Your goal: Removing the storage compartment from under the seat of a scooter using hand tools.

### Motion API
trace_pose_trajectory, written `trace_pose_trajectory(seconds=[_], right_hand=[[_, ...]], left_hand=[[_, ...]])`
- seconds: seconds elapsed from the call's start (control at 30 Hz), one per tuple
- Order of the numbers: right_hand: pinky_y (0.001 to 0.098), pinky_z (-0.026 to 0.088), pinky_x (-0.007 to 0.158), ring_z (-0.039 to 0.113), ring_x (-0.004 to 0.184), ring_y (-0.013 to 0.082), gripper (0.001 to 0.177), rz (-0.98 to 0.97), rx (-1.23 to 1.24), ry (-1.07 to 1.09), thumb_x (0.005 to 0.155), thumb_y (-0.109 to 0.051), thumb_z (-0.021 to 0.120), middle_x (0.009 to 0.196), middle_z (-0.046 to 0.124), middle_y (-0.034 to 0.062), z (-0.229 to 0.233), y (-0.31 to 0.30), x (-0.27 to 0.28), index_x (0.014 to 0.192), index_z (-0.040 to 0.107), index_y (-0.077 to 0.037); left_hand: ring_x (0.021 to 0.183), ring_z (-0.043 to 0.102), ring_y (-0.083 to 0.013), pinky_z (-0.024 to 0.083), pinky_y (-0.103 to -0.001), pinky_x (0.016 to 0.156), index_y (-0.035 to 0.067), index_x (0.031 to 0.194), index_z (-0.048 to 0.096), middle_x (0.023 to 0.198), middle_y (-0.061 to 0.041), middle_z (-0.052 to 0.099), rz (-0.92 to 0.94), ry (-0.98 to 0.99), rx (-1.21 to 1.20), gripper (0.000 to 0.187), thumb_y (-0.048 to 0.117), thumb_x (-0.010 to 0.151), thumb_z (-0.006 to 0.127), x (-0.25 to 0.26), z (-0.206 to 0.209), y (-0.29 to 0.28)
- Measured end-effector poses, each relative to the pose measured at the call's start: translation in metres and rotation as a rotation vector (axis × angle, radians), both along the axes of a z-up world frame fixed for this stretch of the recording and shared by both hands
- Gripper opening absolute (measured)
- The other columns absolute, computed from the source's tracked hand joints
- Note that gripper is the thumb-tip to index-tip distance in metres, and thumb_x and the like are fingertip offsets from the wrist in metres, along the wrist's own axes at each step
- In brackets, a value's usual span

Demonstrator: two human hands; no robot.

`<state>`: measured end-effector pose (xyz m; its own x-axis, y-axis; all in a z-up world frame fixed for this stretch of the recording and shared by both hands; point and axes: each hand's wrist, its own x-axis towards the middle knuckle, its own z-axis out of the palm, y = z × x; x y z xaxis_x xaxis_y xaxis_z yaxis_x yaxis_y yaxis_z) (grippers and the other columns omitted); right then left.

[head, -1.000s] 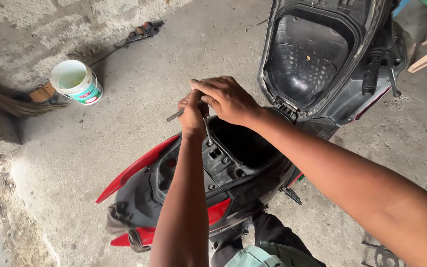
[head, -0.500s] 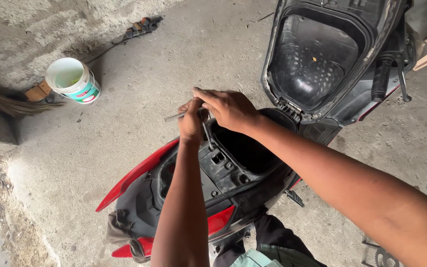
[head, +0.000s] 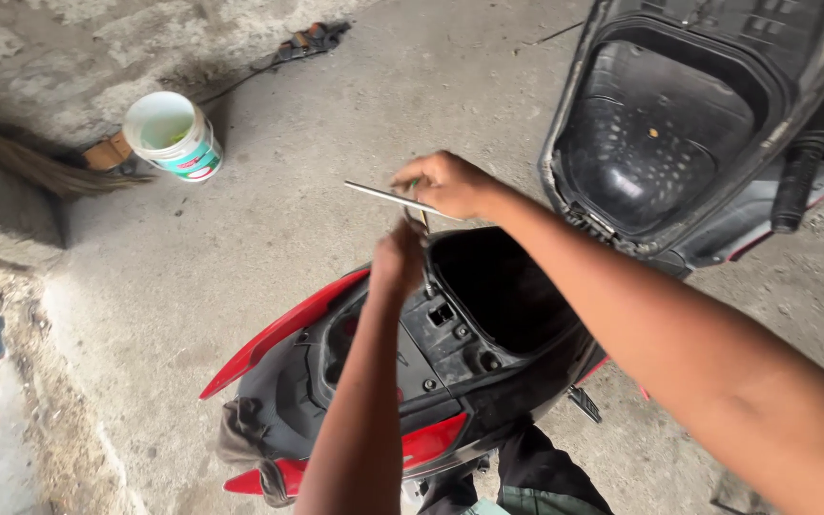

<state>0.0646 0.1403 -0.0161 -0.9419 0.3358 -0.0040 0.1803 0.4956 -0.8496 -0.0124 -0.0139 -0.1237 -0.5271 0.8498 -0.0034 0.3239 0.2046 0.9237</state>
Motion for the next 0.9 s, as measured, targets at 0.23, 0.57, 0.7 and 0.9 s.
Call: trace_pose_trajectory(seconds=[0.23, 0.57, 0.7, 0.9], right_hand=[[0.0456, 0.059, 0.102, 0.071, 0.108, 0.0342, 0.057, -0.172, -0.548, 0.083, 0.092, 0.009, 0.037, 0.117, 0.072, 0.0272, -0.007, -0.040, 0.002, 0.142, 0.064, -0.001], [0.0462, 0.048, 0.100, 0.057, 0.128, 0.0332, 0.062, 0.446, 1.034, -0.058, 0.073, -0.005, 0.056, 0.151, 0.050, 0.0118, 0.042, 0.009, -0.020, 0.134, 0.061, -0.010], [0.0386, 0.060, 0.095, 0.071, 0.111, 0.0254, 0.042, 0.588, 1.197, -0.637, 0.103, -0.039, 0.061, 0.118, 0.071, 0.0136, 0.104, -0.033, -0.025, 0.118, 0.067, -0.001], [0.0451, 0.059, 0.093, 0.077, 0.106, 0.0303, 0.060, 0.091, 0.733, -0.893, 0.115, -0.050, 0.044, 0.113, 0.076, 0.0180, 0.138, -0.075, -0.027, 0.113, 0.072, 0.002]], left_hand=[[0.102, 0.067, -0.0456, 0.052, -0.056, 0.088, 0.007, 0.107, 0.070, 0.102, -0.026, 0.072, 0.025, 0.139, -0.232, 0.026, 0.028, 0.098, 0.057, 0.007, 0.008, 0.012], [0.099, 0.067, -0.0449, 0.051, -0.056, 0.085, 0.009, 0.111, 0.068, 0.101, -0.025, 0.072, -0.070, 0.178, -0.205, 0.030, 0.034, 0.099, 0.056, -0.014, 0.053, -0.002], [0.093, 0.074, -0.0380, 0.054, -0.054, 0.083, 0.012, 0.108, 0.067, 0.094, -0.019, 0.075, -0.110, 0.032, -0.326, 0.032, 0.031, 0.104, 0.042, -0.009, 0.070, 0.001], [0.097, 0.067, -0.0449, 0.050, -0.057, 0.084, 0.009, 0.107, 0.067, 0.098, -0.022, 0.073, -0.054, 0.231, -0.128, 0.028, 0.035, 0.102, 0.056, -0.007, 0.038, 0.001]])
